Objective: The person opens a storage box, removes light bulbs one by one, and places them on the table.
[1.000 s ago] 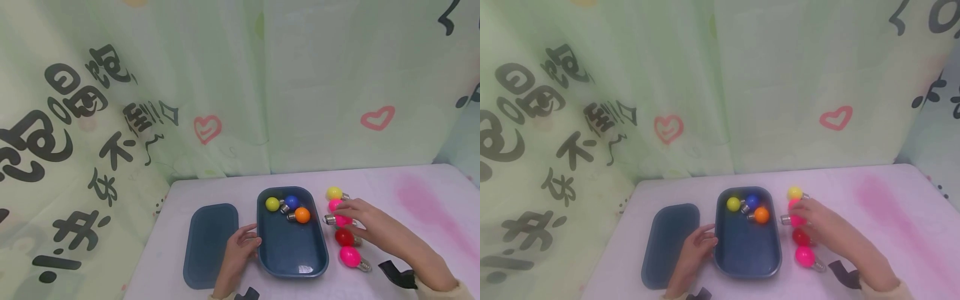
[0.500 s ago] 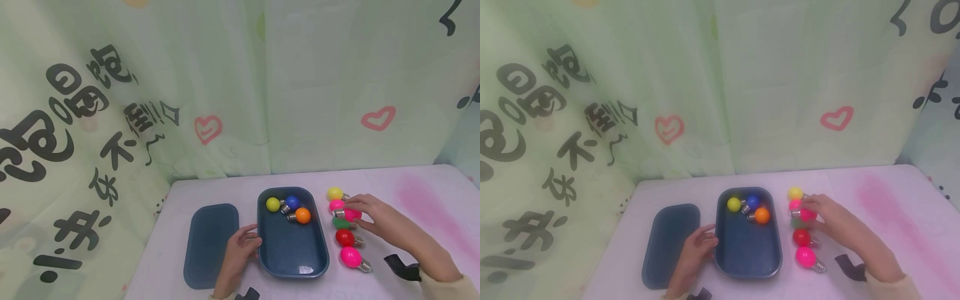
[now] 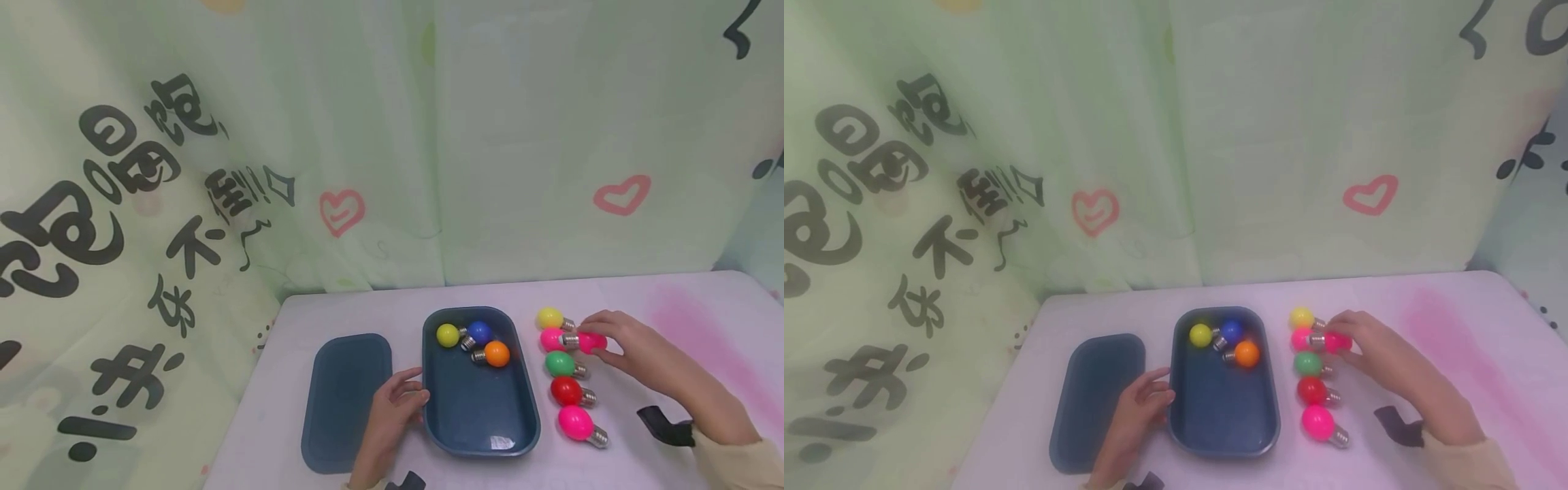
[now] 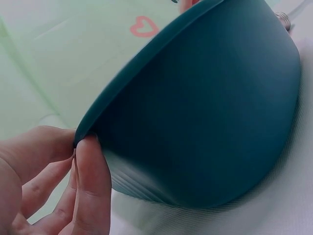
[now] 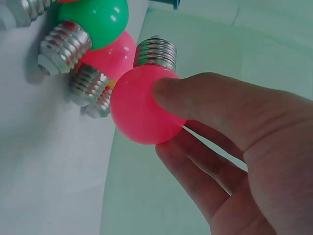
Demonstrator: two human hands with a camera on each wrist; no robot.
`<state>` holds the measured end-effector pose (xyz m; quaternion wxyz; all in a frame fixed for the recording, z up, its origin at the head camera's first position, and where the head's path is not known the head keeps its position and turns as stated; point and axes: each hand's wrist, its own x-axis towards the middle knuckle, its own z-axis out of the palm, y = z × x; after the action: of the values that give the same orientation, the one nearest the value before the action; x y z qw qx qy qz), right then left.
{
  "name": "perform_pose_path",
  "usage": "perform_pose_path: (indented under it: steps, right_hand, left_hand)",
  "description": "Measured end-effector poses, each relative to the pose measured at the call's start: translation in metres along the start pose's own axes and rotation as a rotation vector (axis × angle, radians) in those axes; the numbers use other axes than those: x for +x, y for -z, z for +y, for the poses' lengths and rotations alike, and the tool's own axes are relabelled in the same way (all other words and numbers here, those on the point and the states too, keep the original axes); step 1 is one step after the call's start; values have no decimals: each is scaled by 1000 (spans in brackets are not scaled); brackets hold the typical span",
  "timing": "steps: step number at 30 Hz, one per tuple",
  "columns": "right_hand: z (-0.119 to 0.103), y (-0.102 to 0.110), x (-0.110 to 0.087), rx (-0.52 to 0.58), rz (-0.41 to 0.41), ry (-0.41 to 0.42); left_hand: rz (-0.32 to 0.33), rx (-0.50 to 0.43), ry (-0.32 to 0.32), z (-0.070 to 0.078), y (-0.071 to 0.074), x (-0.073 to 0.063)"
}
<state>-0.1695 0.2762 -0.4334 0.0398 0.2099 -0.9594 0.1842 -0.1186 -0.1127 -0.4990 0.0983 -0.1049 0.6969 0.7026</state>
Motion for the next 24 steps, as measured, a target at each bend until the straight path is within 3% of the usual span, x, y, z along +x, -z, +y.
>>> perform_pose_path:
  steps: [12, 24]
  right_hand:
    - [28, -2, 8, 2, -18, -21]
    - [43, -7, 11, -2, -48, -52]
  left_hand:
    - [3, -5, -8, -1, -1, 0]
    - [4, 5, -3, -1, 0, 0]
